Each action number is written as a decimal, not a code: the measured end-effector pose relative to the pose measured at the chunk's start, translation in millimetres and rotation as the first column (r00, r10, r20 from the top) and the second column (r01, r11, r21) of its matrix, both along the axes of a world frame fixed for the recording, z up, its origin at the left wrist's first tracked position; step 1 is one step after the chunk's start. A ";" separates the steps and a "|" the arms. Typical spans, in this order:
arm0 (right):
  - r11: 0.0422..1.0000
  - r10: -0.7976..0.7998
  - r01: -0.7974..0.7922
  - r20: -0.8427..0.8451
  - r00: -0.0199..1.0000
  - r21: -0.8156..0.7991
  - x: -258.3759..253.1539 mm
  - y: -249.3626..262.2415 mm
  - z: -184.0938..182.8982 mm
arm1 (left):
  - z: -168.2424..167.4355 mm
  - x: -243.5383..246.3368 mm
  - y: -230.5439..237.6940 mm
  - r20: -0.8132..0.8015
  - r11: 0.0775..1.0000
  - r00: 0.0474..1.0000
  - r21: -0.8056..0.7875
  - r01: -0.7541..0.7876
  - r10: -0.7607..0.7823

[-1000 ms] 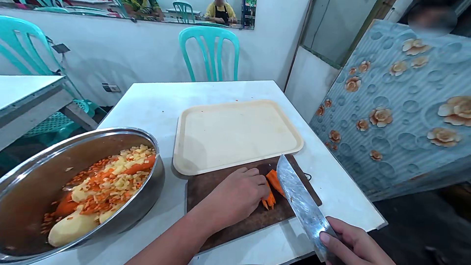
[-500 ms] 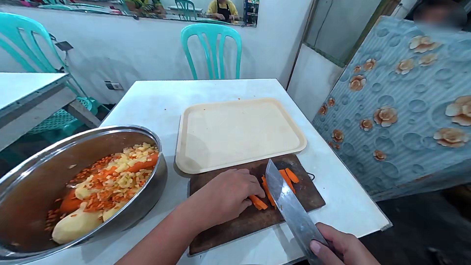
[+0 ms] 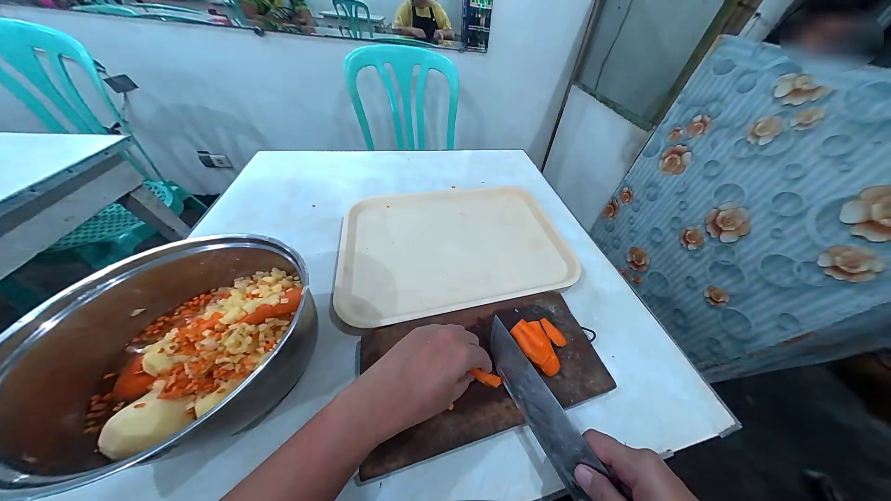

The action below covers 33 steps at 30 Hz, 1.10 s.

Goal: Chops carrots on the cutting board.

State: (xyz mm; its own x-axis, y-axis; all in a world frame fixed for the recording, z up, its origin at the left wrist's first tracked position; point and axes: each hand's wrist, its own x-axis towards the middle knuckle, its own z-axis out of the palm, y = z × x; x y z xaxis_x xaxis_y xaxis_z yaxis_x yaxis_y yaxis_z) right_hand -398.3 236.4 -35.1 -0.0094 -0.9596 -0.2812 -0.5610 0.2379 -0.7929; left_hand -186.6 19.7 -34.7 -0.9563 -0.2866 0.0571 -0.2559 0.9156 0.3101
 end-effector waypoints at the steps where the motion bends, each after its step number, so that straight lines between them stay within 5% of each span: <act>1: 1.000 0.006 -0.006 -0.030 1.000 0.007 0.1 -0.9 0.7 | -1.7 0.9 2.4 -0.018 0.999 0.999 -0.018 -0.034 0.033; 9: 0.993 0.083 -0.061 -0.221 0.972 0.102 0.1 -13.0 15.7 | -14.4 3.3 28.7 -0.165 0.948 0.945 -0.098 -0.301 0.283; 13: 0.988 0.110 -0.071 -0.308 0.945 0.135 9.5 -18.7 24.9 | -29.2 0.1 28.5 -0.314 0.935 0.919 -0.181 -0.304 0.238; 22: 0.986 0.136 -0.083 -0.411 0.901 0.144 19.7 -26.4 34.1 | -34.6 -1.0 32.0 -0.379 0.858 0.883 -0.315 -0.405 0.278; 33: 0.979 0.194 -0.134 -0.508 0.839 0.152 29.5 -30.0 41.0 | -45.6 -5.4 31.6 -0.466 0.912 0.850 -0.187 -0.366 0.245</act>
